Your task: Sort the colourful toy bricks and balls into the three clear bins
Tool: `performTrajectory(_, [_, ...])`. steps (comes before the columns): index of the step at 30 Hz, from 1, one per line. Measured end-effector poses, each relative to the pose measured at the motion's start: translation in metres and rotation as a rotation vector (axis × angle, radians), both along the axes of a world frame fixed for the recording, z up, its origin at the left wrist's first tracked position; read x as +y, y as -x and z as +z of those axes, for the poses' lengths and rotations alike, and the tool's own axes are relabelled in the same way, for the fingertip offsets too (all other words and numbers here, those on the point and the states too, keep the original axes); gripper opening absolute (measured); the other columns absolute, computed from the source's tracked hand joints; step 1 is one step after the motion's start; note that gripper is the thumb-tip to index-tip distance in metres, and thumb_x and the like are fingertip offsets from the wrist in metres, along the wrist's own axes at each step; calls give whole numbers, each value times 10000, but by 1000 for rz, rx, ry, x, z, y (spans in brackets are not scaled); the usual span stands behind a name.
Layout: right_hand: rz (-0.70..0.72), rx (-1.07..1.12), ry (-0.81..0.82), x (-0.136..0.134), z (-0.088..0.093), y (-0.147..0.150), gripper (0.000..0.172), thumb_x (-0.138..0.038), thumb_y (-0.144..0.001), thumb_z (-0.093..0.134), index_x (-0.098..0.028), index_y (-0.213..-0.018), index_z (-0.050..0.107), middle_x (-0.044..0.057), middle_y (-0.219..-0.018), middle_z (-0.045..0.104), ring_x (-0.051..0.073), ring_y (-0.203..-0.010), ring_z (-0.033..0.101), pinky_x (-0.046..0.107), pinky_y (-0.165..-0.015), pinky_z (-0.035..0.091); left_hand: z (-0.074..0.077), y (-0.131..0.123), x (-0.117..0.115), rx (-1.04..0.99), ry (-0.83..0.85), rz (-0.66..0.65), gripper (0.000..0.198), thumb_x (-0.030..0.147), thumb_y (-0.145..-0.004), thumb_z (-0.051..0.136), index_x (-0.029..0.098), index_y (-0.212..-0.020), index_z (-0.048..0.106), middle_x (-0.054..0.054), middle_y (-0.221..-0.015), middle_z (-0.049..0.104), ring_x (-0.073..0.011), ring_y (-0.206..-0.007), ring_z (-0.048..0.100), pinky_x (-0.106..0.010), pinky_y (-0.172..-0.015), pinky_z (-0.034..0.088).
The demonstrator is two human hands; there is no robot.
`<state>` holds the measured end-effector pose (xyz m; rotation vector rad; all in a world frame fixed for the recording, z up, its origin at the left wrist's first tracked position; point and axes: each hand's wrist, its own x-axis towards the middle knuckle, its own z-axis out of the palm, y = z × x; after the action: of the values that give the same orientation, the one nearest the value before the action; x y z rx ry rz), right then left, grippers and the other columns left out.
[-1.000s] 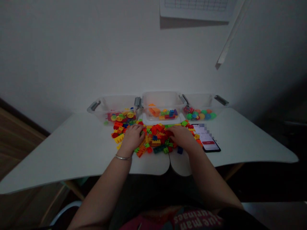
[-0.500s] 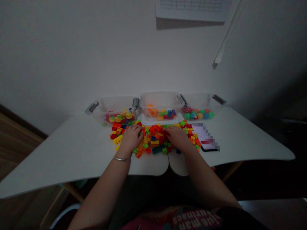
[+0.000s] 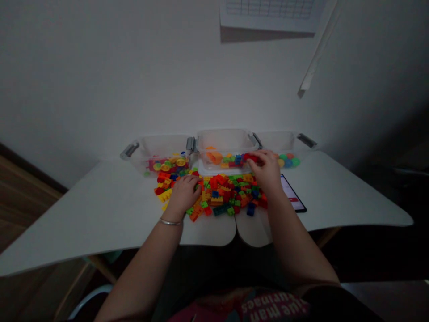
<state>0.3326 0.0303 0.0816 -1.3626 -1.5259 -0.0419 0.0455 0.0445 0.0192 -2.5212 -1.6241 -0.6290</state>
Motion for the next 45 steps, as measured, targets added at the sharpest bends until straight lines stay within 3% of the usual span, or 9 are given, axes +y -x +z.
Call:
performTrajectory(5, [-43, -36, -37, 22, 23, -10, 310, -221, -877, 534, -180, -1133, 704, 140, -1132, 660, 272, -1075, 622, 437, -962, 521, 1, 1, -1, 6, 0, 4, 362, 319, -946, 446, 193, -1186, 686, -98, -1259, 692, -272, -1195, 592, -441, -1060, 455])
performTrajectory(8, [-43, -108, -7, 39, 29, -11, 324, -157, -857, 495, -174, -1095, 715, 136, -1135, 690, 270, -1073, 630, 435, -993, 505, 0, 1, -1, 4, 1, 11, 354, 314, -940, 454, 208, -1185, 686, -96, -1269, 689, -272, -1196, 591, -445, -1052, 460])
performTrajectory(16, [-48, -380, 160, 60, 23, 1, 337, -238, -916, 451, -156, -924, 778, 142, -1125, 736, 294, -1081, 649, 510, -1058, 450, -2, 2, 1, -7, 6, -10, 360, 318, -947, 446, 199, -1190, 685, -96, -1262, 692, -273, -1198, 593, -458, -1058, 459])
performTrajectory(21, [-91, -482, 188, 61, 13, 10, 421, -293, -986, 377, -155, -855, 753, 162, -950, 759, 317, -1026, 654, 618, -1101, 335, -3, 2, 1, -4, -7, -9, 356, 307, -939, 457, 192, -1185, 688, -109, -1258, 694, -277, -1191, 598, -457, -1049, 469])
performTrajectory(28, [-100, -446, 103, 61, 0, 9, 394, -308, -993, 374, -161, -939, 736, 140, -1023, 750, 305, -1071, 628, 586, -1126, 331, -2, 2, 0, 8, -27, -7, 357, 315, -945, 448, 199, -1178, 691, -109, -1235, 700, -272, -1167, 609, -442, -1049, 468])
performTrajectory(33, [-41, -435, 96, 59, -1, 6, 401, -340, -1008, 357, -188, -1036, 727, 110, -1118, 738, 298, -1138, 602, 604, -1173, 263, -3, 3, 1, 5, -8, -4, 355, 312, -940, 456, 201, -1186, 687, -99, -1251, 697, -275, -1190, 597, -449, -1055, 465])
performTrajectory(37, [32, -431, 132, 56, 4, 1, 393, -356, -1003, 365, -203, -1110, 711, 99, -1186, 724, 293, -1207, 581, 619, -1198, 209, -2, 4, 1, 14, 9, 8, 358, 316, -938, 461, 187, -1184, 687, -103, -1269, 690, -287, -1191, 596, -462, -1050, 468])
performTrajectory(42, [79, -380, 104, 36, 26, 3, 384, -388, -961, 478, -229, -1273, 637, 100, -1393, 625, 326, -1349, 497, 706, -1193, 69, 0, 3, 0, 11, 5, 1, 359, 310, -937, 452, 200, -1184, 690, -100, -1256, 694, -279, -1186, 599, -453, -1044, 473])
performTrajectory(45, [177, -370, 56, 13, 36, 12, 390, -373, -926, 567, -234, -1284, 631, 97, -1384, 630, 296, -1325, 525, 586, -1204, 228, 0, 2, 0, 12, -10, 7, 354, 307, -937, 453, 206, -1178, 692, -105, -1244, 696, -277, -1172, 605, -451, -1043, 471])
